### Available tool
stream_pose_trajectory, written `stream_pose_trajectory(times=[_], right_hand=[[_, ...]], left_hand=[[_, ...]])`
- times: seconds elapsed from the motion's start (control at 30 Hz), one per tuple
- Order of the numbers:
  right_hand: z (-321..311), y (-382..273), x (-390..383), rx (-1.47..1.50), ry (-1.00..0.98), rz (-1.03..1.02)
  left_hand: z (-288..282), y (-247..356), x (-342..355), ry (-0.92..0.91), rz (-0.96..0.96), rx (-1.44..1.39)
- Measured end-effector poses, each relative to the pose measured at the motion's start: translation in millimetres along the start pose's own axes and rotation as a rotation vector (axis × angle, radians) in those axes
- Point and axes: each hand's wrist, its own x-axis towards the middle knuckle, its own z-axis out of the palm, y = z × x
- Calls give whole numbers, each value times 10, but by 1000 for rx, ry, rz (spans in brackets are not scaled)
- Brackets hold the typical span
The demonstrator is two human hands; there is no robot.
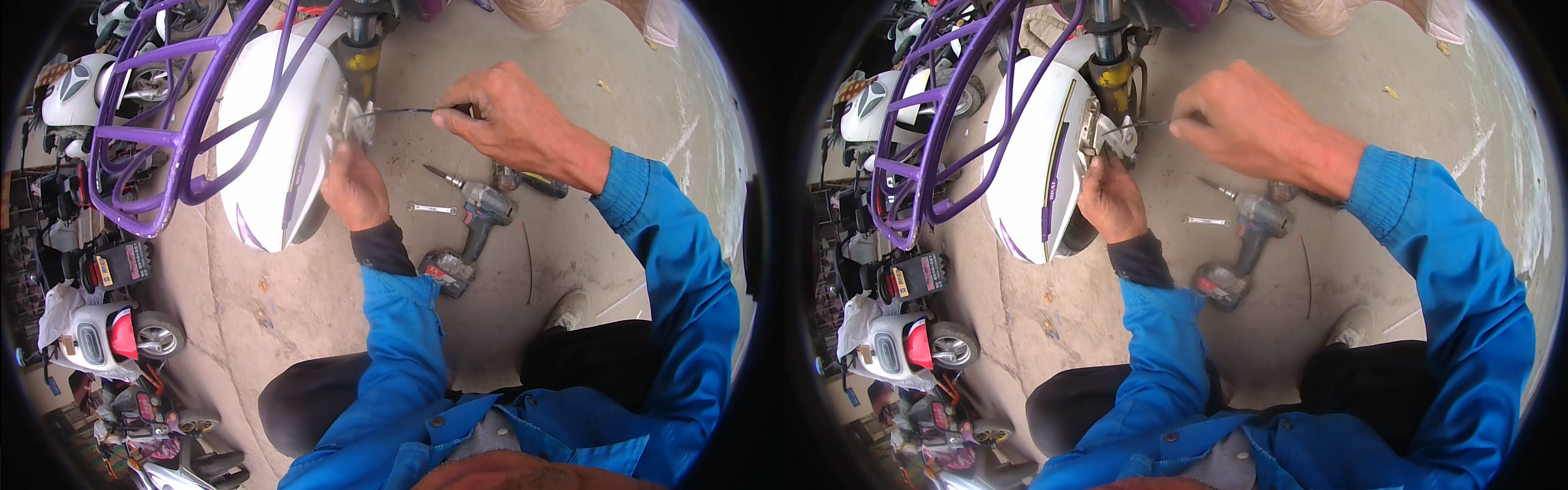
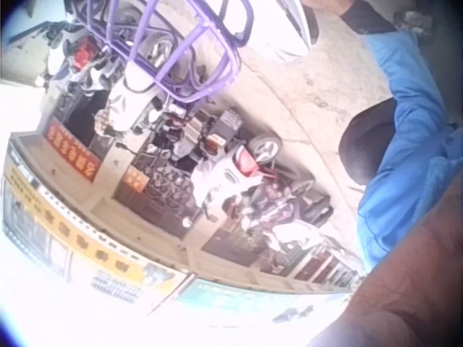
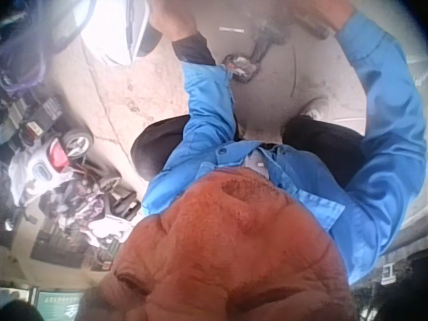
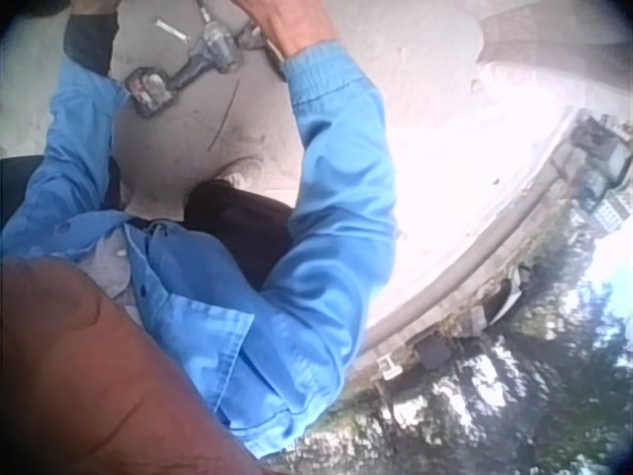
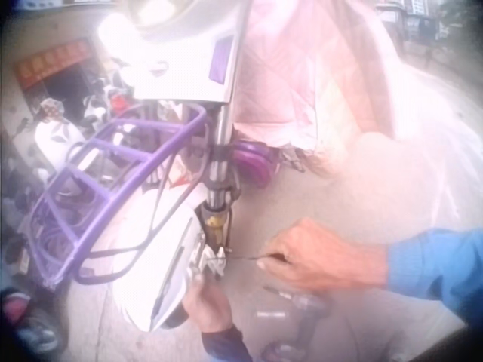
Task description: The person uses a cordless impact driver and a screwdriver to remove and reinstall screws on the front fairing of a white scooter. They briefly stand and walk to retrieve a screwdriver before returning to continue the repair.
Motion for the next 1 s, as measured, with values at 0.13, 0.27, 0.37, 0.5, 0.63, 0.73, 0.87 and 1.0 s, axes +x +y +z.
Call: stream_pose_trajectory(times=[0.13, 0.27, 0.37, 0.5, 0.63, 0.73, 0.87, 1.0], right_hand=[[-5, -19, -4, -22, 80, -78], [13, -3, 2, -43, 149, -205], [0, -35, -5, -67, 156, -227], [-21, -98, 9, -60, 163, -210], [-34, -76, -7, -65, 146, -199], [7, -78, 22, -109, 106, -198], [35, -47, 49, -143, 85, -190], [36, -72, 76, -146, 55, -176]], left_hand=[[-10, -38, 10, -24, -2, -27], [-5, 10, 18, -26, -16, -34], [10, 9, 12, -25, -23, -55], [-40, 3, 34, -28, -23, -62], [-26, 5, 9, -55, -47, -72], [-2, 53, 36, -71, -49, -70], [-16, 20, 29, -62, -68, -80], [-67, 15, 49, -66, -53, -70]])
